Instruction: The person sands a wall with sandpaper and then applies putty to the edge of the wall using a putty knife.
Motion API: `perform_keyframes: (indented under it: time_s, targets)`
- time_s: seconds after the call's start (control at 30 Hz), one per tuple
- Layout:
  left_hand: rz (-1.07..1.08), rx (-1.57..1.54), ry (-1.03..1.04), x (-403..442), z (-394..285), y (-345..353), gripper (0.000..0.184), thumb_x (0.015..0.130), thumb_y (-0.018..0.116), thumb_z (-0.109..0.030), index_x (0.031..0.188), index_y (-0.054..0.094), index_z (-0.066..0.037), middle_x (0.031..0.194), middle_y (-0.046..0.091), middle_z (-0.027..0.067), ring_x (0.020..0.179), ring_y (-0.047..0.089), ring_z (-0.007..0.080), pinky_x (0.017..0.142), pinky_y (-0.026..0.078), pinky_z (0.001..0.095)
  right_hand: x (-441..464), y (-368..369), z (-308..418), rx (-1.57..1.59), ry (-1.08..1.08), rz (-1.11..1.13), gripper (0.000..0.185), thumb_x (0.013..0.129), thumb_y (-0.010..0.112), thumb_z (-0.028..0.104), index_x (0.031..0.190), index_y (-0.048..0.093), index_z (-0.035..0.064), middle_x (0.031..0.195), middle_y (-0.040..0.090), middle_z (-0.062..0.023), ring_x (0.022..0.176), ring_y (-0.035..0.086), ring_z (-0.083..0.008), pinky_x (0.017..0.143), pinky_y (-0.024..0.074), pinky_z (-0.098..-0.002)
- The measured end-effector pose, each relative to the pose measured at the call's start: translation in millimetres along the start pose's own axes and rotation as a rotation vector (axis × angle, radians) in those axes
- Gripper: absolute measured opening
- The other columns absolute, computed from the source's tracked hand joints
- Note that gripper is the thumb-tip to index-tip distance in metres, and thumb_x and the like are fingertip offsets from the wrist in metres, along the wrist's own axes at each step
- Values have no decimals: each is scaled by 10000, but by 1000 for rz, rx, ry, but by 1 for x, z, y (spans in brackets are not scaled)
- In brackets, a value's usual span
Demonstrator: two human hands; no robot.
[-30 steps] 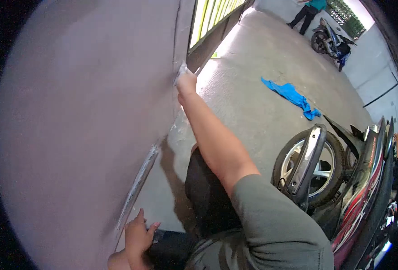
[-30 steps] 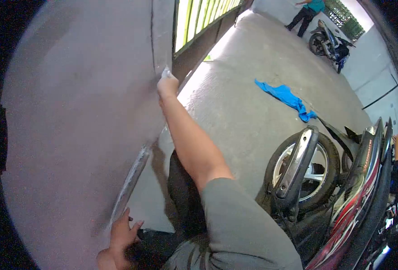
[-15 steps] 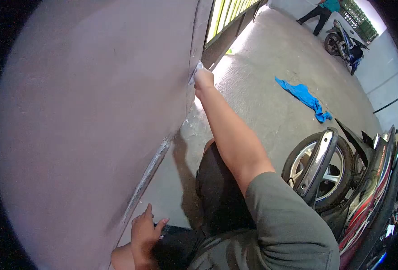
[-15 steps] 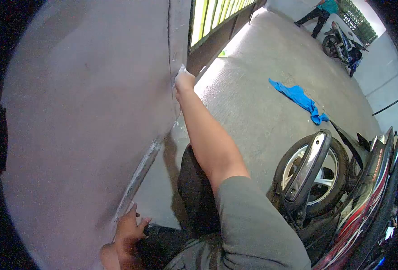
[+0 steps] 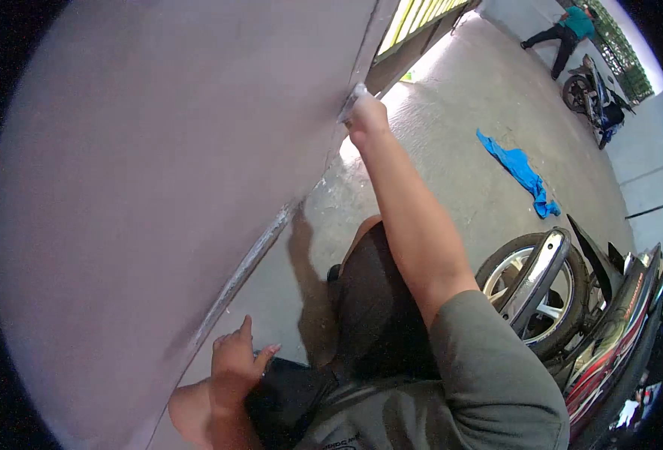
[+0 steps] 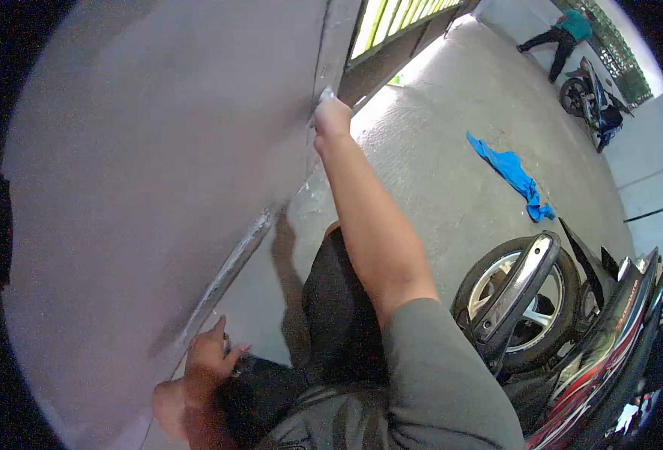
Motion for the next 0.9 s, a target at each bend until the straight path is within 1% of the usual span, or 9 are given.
perform_keyframes:
  time_s: [0.07, 0.2, 0.33, 0.43, 0.57, 0.67, 0.73, 0.87, 0.9]
  targets:
    - [-23, 16, 48, 0, -1, 0, 852, 878, 647, -527, 1401, 433, 111, 1046, 673, 255, 997, 632, 401, 963, 412, 490, -27, 18, 15, 104, -46, 42, 317, 1034, 505, 290, 1256, 598, 84, 1172, 649, -56, 1049, 584, -202, 894, 428, -364]
    - [-19, 18, 15, 2, 12, 8, 855, 834, 714, -481, 1405, 444, 94, 1010, 686, 223, 982, 641, 403, 943, 457, 477, 15, 3, 9, 62, -22, -17, 316, 1033, 494, 304, 1258, 602, 109, 1188, 645, -28, 1086, 567, -204, 923, 401, -419]
    - [-28, 21, 33, 1, 9, 5, 870, 860, 664, -523, 1416, 420, 100, 1048, 674, 250, 1006, 635, 408, 968, 427, 498, -31, 21, 22, 96, -88, 21, 344, 1029, 503, 271, 1250, 597, 25, 1164, 652, -90, 1032, 592, -227, 895, 431, -401]
    - [22, -2, 14, 0, 6, 6, 880, 885, 618, -561, 1423, 402, 101, 1092, 657, 280, 1045, 620, 423, 1006, 393, 514, 32, -5, 13, 87, -115, -42, 346, 1023, 524, 275, 1267, 593, 39, 1197, 643, -83, 1064, 578, -238, 925, 420, -417]
    - [23, -31, 14, 0, 9, 7, 880, 877, 629, -563, 1416, 412, 97, 1079, 662, 275, 1033, 624, 424, 1000, 397, 513, -11, 9, 21, 21, -41, -3, 372, 1019, 542, 294, 1288, 581, 39, 1227, 631, -74, 1102, 561, -248, 962, 408, -428]
    - [-20, 34, 8, 1, 11, 5, 884, 870, 636, -566, 1416, 415, 94, 1068, 666, 267, 1031, 628, 415, 996, 402, 504, -18, 15, 36, 28, -117, 18, 390, 1020, 546, 322, 1292, 579, 44, 1225, 625, -70, 1111, 551, -242, 965, 401, -445]
    - [-7, 31, 7, 0, 6, 4, 882, 870, 636, -568, 1419, 416, 86, 1067, 668, 261, 1032, 629, 413, 999, 401, 501, 1, -4, 26, 3, -53, -131, 427, 1016, 551, 367, 1298, 572, 47, 1216, 620, -69, 1080, 552, -228, 913, 407, -451]
    - [-9, 29, 12, 2, 7, 5, 878, 869, 634, -574, 1433, 414, 62, 1066, 673, 248, 1033, 631, 404, 1005, 400, 491, 0, 5, 34, 20, -175, 44, 479, 1012, 547, 416, 1311, 546, 41, 1265, 581, -78, 1140, 511, -251, 1014, 362, -487]
    - [-4, 29, 10, 2, 8, 6, 878, 869, 634, -574, 1433, 414, 62, 1066, 673, 248, 1033, 631, 404, 1005, 400, 491, 13, -4, 33, -30, -173, -9, 487, 1024, 517, 434, 1306, 544, 38, 1289, 568, -86, 1188, 491, -265, 1057, 334, -496]
Point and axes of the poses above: each hand's wrist, its own x-axis towards the middle knuckle, its own y-axis out of the palm, z = x × y, the point moved 10 cm from there along x, towards the middle knuckle
